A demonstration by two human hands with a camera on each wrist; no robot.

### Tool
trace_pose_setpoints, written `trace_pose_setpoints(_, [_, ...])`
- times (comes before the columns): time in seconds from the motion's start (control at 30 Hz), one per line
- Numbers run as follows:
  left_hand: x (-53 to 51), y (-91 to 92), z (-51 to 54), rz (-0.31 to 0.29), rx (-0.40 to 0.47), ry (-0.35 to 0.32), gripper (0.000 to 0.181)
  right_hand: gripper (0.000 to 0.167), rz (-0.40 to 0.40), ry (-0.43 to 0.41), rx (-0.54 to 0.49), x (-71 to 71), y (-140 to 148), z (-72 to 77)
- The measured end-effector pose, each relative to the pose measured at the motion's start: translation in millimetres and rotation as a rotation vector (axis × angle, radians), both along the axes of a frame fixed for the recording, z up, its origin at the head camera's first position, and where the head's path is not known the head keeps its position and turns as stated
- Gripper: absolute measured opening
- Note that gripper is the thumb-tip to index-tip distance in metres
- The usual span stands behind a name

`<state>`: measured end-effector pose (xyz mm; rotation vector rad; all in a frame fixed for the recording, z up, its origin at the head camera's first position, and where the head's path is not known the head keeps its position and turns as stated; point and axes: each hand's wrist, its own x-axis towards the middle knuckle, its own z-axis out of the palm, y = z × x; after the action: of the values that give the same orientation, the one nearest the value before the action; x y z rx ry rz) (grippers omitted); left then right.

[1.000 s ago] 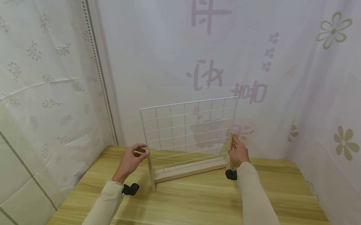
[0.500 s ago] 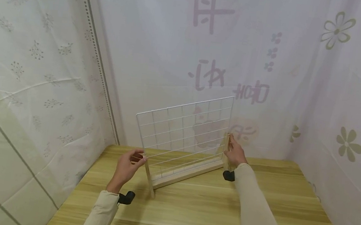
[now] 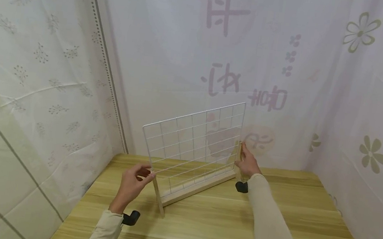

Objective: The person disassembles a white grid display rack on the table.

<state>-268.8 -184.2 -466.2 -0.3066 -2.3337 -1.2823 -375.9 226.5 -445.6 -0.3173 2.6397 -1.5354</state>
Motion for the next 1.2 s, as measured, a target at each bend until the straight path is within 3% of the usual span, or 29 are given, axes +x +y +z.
trace_pose_setpoints(0.17, [5.4,-0.8,-0.7,-0.004,-0.005,0.032,0.029,0.093,0.004,-0.022,-0.052,1.2,-3.3,-1.2])
trace_pose_setpoints(0.33, [5.7,-1.3,-3.8,0.007,0.023,0.017,0.031,0.094,-0.017,-0.023,-0.083,2.9,-8.4,-2.4])
trace_pose_setpoints(0.5, [8.6,3.6,-8.5,-0.042,0.151,-0.045,0.031,0.095,-0.077,-0.011,-0.143,9.2,-18.7,-3.0])
trace_pose_setpoints(0.57, [13.0,8.7,-5.8,-0.052,0.211,-0.063,0.030,0.095,-0.118,-0.003,-0.148,12.6,-23.9,-4.2])
trace_pose_setpoints(0.7, [13.0,12.3,-10.0,-0.068,0.292,-0.068,0.028,0.093,-0.211,0.023,-0.138,21.3,-37.8,-12.6])
trace_pose_setpoints(0.9, [8.7,10.3,-20.1,-0.068,0.288,-0.057,0.030,0.083,-0.256,0.098,-0.145,33.0,-66.4,-28.7])
trace_pose_setpoints(1.07, [10.6,13.6,-20.0,-0.048,0.309,-0.057,0.027,0.081,-0.279,0.198,-0.167,32.4,-88.4,-34.9])
trace_pose_setpoints(1.2, [11.2,16.5,-19.2,-0.027,0.337,-0.063,0.028,0.080,-0.305,0.220,-0.157,28.3,-102.4,-34.4])
